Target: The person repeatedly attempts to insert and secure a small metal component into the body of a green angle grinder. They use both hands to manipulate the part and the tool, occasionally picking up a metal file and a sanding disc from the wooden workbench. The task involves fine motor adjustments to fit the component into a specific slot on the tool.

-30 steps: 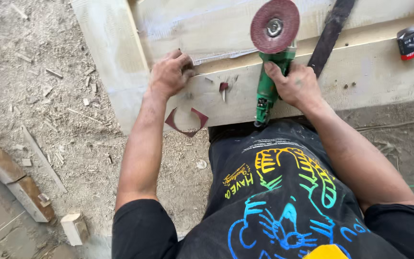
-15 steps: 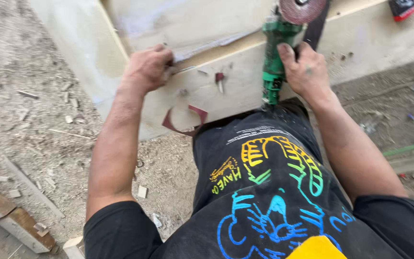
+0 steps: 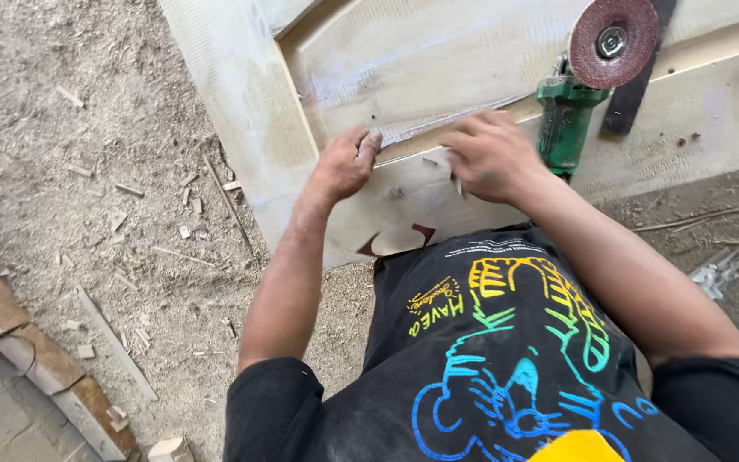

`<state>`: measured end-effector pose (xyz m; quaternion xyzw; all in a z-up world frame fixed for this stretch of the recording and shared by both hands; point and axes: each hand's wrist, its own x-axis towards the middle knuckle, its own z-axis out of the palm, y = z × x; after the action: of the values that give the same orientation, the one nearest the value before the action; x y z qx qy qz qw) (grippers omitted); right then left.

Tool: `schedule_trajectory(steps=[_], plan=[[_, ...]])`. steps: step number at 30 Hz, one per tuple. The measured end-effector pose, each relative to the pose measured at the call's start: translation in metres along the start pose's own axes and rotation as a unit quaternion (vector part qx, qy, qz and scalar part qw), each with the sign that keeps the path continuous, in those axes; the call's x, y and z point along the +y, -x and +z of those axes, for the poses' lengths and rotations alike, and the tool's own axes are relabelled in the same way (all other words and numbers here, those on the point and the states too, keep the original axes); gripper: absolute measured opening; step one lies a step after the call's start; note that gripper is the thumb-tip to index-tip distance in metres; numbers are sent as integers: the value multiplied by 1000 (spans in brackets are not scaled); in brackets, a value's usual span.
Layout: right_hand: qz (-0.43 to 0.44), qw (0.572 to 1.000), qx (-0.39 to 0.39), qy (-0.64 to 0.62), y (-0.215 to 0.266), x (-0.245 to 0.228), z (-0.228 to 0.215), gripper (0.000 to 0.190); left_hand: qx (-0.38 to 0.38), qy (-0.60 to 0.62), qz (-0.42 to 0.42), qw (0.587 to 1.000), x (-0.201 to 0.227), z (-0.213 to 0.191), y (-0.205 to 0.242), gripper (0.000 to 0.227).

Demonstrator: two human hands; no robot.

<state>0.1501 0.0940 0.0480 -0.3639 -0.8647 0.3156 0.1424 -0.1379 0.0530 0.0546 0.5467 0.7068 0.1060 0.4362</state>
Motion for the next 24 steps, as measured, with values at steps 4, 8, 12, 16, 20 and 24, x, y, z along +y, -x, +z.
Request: schedule_trajectory(steps=[4, 8, 12, 16, 20, 24], plan=[[-3, 995, -104, 6, -44, -15, 39, 30, 24, 239, -12, 971, -11, 19, -7, 53], [19, 985, -169, 28, -41, -18, 63, 27, -7, 416, -56, 908, -25, 21, -10, 53], [2, 991, -132, -3, -44, -12, 63, 29, -30, 564, -117, 817, -19, 19, -20, 48], [15, 992, -127, -13, -46, -4, 66, 23, -64, 522, -115, 843, -1, 28, -26, 33], [6, 996, -72, -49, -47, 7, 82, 24, 53, 59, 114, 990, 1, 35, -2, 22], [-8, 996, -53, -71, -42, 12, 87, 15, 81, -128, 140, 978, 4, 48, 17, 21]])
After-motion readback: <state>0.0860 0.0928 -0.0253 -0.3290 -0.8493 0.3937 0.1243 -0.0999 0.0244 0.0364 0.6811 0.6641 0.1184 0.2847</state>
